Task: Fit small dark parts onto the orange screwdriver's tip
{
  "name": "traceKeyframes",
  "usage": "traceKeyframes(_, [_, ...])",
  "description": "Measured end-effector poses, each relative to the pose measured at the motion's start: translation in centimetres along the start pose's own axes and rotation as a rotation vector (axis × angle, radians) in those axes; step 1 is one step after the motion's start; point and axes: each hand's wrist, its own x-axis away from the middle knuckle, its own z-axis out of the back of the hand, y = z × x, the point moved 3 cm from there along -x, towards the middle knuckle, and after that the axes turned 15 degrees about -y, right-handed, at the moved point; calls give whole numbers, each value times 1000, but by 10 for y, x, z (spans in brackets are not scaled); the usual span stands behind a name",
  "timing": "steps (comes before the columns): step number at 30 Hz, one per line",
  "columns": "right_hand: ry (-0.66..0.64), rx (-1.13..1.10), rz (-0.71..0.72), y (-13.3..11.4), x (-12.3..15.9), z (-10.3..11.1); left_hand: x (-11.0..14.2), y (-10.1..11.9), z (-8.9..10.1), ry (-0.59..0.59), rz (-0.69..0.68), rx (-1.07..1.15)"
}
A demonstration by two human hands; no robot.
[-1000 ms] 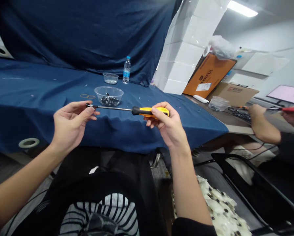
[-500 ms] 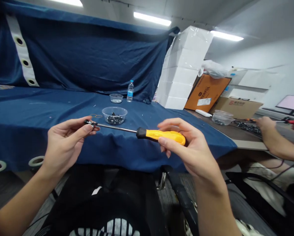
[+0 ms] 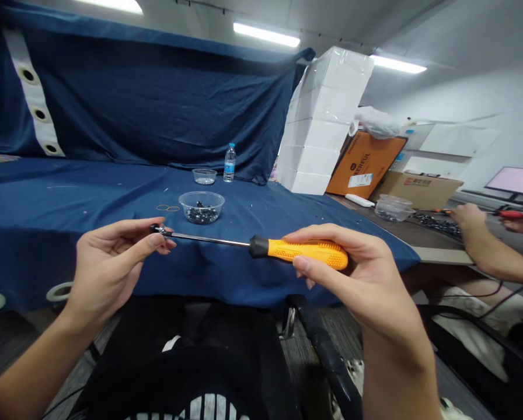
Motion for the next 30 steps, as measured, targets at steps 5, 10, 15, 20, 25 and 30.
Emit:
traceKeyframes(5, [2,0,23,-1,1,-1,1,0,-2,-23,-1,17])
traceKeyframes(10, [-16,24,33,-1,0,0,1,1,-3,-39,-2,35])
traceKeyframes(15, [31,25,36,-2,2,2,3,2,-3,-52,-11,40])
traceKeyframes(20, [22,44,38,-2,4,2,4,3,-4,-52,5,37])
traceKeyframes(25, [18,61,33,-1,4,3,4,3,-6,-44,13,40])
traceKeyframes(30, [-41,117,10,-3,3,5,4,2,-5,-23,11,30])
